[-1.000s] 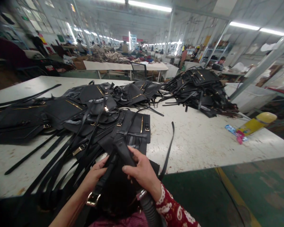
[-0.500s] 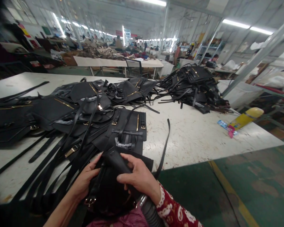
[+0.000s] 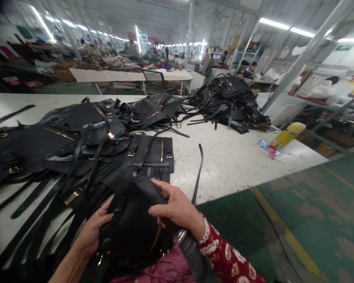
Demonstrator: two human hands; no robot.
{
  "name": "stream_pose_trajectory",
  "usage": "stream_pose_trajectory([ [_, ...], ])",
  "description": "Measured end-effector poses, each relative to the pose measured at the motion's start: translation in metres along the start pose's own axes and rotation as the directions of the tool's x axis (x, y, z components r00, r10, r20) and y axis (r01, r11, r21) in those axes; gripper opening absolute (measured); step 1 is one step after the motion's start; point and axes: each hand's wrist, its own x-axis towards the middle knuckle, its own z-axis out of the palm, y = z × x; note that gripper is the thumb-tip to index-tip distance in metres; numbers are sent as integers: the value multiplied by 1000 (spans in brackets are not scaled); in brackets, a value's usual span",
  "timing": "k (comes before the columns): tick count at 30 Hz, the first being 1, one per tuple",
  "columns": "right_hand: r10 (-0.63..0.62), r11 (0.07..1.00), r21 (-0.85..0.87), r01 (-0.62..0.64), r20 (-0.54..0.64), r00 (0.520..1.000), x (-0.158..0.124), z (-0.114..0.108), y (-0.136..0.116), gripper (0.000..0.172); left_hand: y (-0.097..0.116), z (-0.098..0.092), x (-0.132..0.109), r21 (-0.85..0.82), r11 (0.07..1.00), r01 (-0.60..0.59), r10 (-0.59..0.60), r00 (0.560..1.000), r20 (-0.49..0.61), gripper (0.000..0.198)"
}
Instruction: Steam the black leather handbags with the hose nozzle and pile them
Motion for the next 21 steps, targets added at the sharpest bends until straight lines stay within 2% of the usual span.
stream_pose_trajectory([
  [2,-18,998,-55,19,19,1000,-2,16,10,68,-2,4,0,43,999,33,-32,999,-21,75],
  [4,-127,977,-178,117,-44,991,-2,35,20,69,-4,4,1,90,993,74,-70,996,-56,75],
  [6,-220,928,-323,183,-83,972,-4,52,27,73,-5,-1,3,100,990,99,-85,987,-136,73],
  [10,-262,871,-446,205,-70,963,-20,64,32,78,-5,-18,16,47,996,71,-54,951,-303,72],
  [15,-163,903,-423,77,-172,971,-49,41,38,78,-2,-26,24,3,1000,13,-11,933,-360,73],
  [17,-122,942,-332,43,-220,968,-57,25,43,73,-1,-28,22,-6,1000,6,-8,907,-422,70],
  [21,-108,991,-108,78,-296,949,-63,-18,53,63,3,-29,18,-16,1000,-8,0,876,-482,64],
])
